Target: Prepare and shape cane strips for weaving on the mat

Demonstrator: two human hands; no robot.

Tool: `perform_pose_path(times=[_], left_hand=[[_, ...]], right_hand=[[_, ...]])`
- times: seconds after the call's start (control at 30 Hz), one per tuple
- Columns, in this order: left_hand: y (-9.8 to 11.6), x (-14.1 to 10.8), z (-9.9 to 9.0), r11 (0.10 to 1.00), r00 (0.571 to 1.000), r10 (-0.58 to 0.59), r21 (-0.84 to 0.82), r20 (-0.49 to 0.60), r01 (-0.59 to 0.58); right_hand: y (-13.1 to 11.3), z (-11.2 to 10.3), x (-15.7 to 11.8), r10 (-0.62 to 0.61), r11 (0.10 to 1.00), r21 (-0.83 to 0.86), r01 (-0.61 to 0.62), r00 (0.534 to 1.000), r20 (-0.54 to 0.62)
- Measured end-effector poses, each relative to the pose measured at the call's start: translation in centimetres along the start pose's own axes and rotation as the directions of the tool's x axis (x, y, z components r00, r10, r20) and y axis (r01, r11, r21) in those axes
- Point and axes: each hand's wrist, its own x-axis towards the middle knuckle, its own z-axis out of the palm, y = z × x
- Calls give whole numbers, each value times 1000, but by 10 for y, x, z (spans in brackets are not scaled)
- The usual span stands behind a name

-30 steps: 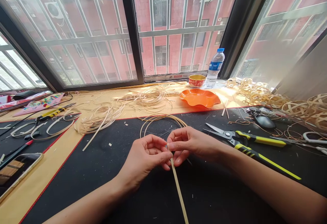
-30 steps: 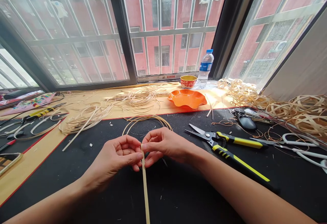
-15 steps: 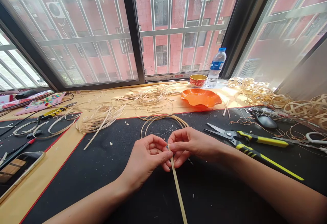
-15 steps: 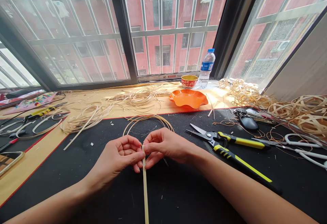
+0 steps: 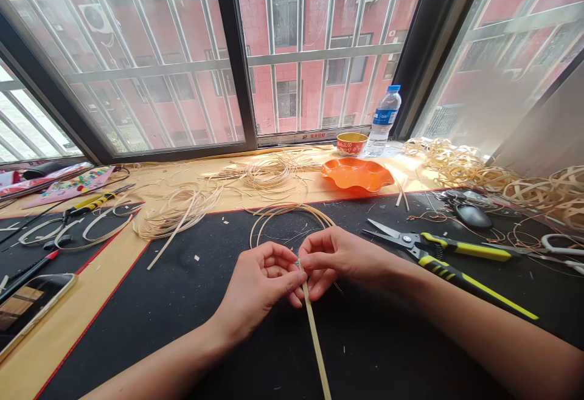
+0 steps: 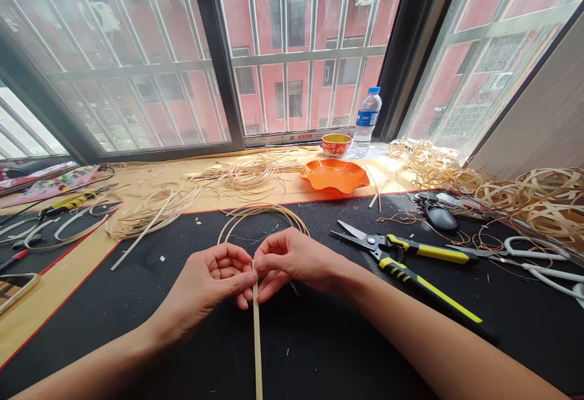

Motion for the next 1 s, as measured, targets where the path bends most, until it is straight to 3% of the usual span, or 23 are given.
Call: perform_pose_path(times=[1.0], left_hand=[[0,1,2,997,999,30,72,19,-32]], right_hand=[[2,0,2,-29,1000,-4,29,999,13]])
